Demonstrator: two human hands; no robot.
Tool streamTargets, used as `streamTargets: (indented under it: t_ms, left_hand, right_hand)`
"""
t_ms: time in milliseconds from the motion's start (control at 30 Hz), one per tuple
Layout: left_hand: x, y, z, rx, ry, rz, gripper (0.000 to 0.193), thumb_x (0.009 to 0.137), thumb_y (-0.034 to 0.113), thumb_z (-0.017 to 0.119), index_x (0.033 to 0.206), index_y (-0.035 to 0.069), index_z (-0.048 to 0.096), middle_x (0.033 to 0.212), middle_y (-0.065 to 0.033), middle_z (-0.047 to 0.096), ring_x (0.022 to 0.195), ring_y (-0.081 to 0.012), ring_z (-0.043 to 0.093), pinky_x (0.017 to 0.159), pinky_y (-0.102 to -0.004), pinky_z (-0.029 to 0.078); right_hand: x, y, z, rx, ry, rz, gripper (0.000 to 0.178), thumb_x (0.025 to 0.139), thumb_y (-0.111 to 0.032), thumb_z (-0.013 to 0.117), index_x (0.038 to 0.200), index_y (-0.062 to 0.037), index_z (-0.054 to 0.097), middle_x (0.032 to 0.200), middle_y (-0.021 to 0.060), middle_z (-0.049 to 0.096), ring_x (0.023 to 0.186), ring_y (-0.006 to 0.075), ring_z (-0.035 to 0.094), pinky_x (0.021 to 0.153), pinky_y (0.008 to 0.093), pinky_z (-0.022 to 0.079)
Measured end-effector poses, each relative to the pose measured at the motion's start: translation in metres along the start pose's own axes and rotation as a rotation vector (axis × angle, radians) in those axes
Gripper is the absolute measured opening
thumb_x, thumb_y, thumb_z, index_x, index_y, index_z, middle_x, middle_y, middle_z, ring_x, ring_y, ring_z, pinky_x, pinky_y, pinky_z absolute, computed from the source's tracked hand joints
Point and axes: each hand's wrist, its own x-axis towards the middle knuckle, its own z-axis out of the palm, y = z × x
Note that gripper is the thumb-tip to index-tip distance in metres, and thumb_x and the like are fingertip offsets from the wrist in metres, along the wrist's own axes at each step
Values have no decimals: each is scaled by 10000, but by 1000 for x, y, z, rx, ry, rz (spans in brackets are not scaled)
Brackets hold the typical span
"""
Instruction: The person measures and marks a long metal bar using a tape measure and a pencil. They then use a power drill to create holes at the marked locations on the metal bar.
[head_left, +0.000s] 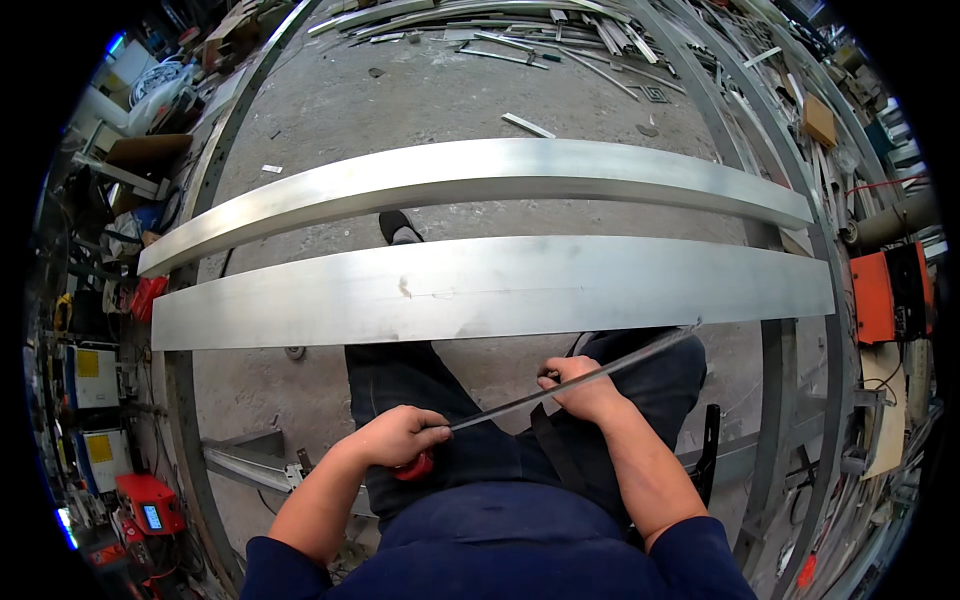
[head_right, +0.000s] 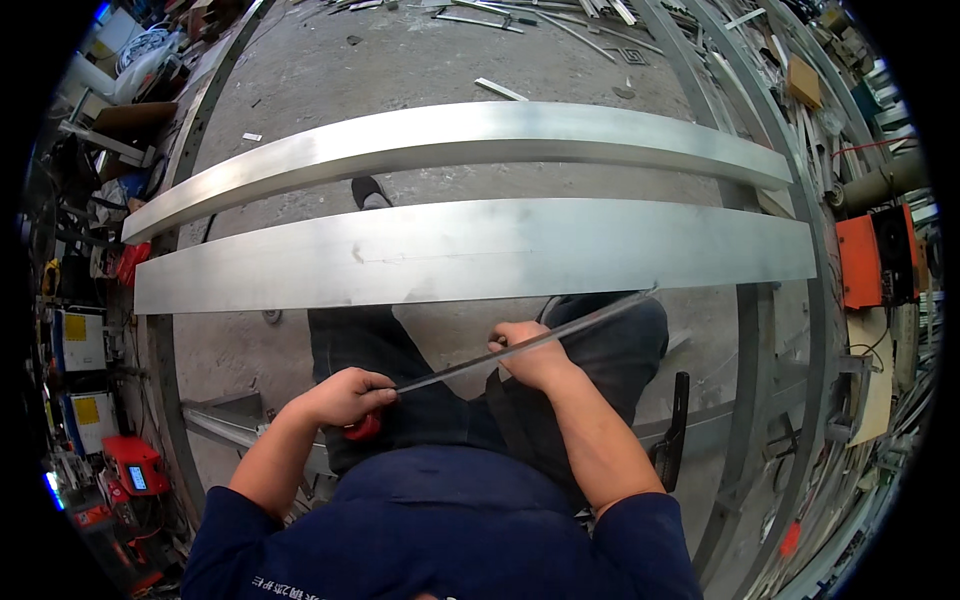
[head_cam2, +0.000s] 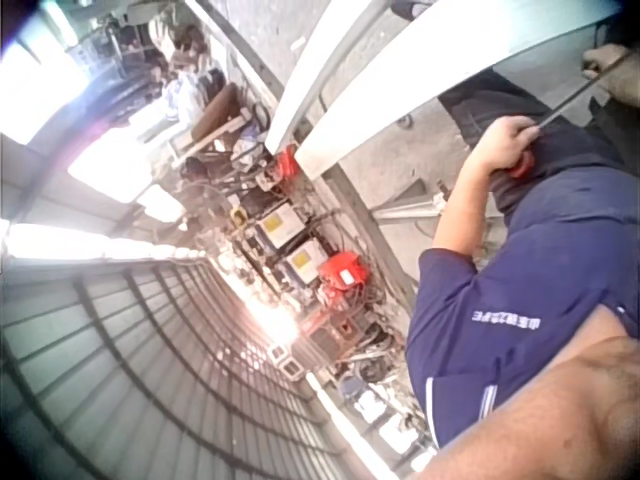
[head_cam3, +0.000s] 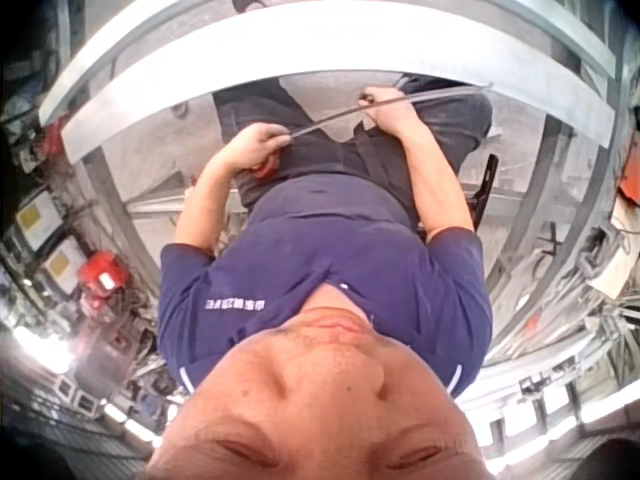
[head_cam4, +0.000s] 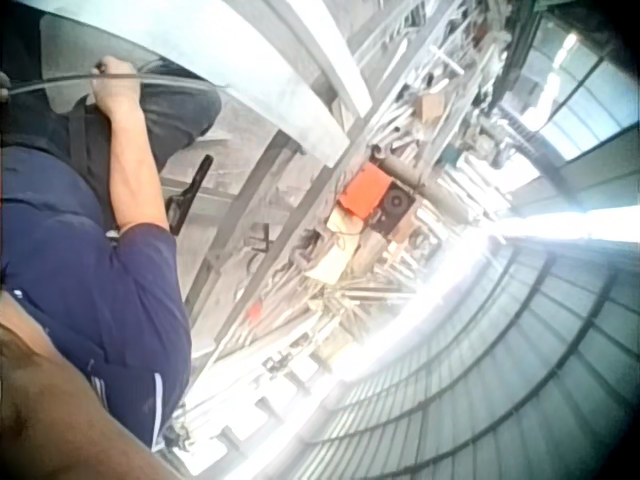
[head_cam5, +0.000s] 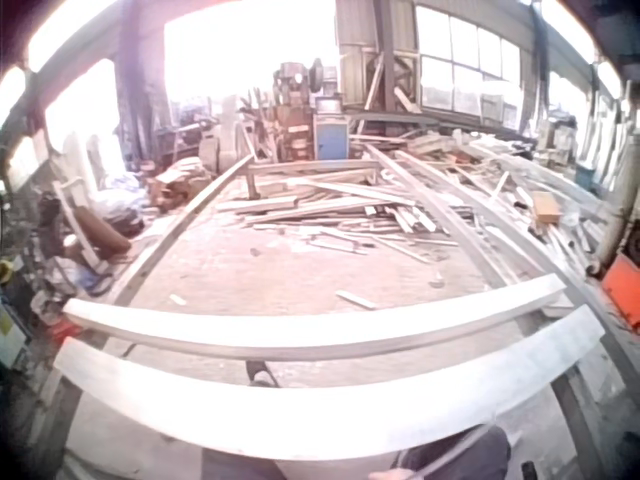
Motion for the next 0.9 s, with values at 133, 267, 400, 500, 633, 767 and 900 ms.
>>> streamTargets:
  t_ms: [133, 267, 400, 500, 633, 767, 900]
  left_hand:
    - [-5, -11, -1, -84, 4, 29, 296, 1033, 228, 661, 1185, -23, 703, 933, -99, 743, 825, -168, 683, 768, -323, 553]
    - [-15, -32, -2, -410, 32, 15, 305, 1022, 161, 658, 1247, -44, 646, 859, -71, 695, 770, -117, 645, 704, -294, 540]
    - [-30, -55, -10, -696, 193, 15, 372, 1048, 319, 648, 1190, -24, 664, 746, -21, 641, 646, -94, 602, 610, -250, 494]
    - [-38, -82, -22, -929, 324, -63, 523, 1044, 467, 606, 1245, -15, 631, 671, -31, 616, 544, -126, 584, 513, -269, 493]
    - [-33, -150, -49, -1448, 516, -48, 768, 966, 682, 606, 1350, 17, 598, 633, -40, 611, 480, -173, 585, 448, -300, 488]
    - [-13, -167, -80, -1582, 618, 23, 637, 909, 683, 689, 1156, 96, 649, 629, -23, 623, 487, -177, 589, 465, -310, 499]
    - [12, -187, -96, -1512, 757, -60, 493, 859, 662, 760, 833, 184, 641, 618, -2, 630, 494, -177, 596, 479, -315, 487]
  right_hand:
    - [4, 10, 9, 18, 10, -15, 223, 952, -263, 684, 1064, -82, 751, 953, 183, 755, 944, 385, 716, 846, 460, 566]
    - [3, 15, 14, 26, 8, -71, 214, 966, -259, 675, 1078, -94, 754, 908, 162, 757, 905, 387, 716, 817, 459, 570]
    - [1, 3, 8, 88, -63, -12, 216, 983, -245, 655, 1080, -68, 729, 913, 164, 759, 873, 393, 709, 781, 458, 560]
    - [-2, 7, 7, 137, -117, -72, 195, 996, -224, 646, 1062, -51, 709, 886, 147, 764, 846, 349, 726, 759, 420, 561]
    - [-19, -7, -8, 476, 26, -253, 130, 967, -143, 703, 1046, -40, 707, 862, 111, 757, 797, 231, 728, 735, 333, 551]
    - [-38, -8, -46, 569, 558, -227, 128, 920, -79, 752, 1028, -16, 726, 816, 65, 716, 737, 99, 625, 693, 260, 510]
    - [-42, 24, -86, 4, 732, -190, 488, 803, -114, 831, 1256, -49, 660, 1196, 163, 706, 1074, 330, 676, 929, 397, 537]
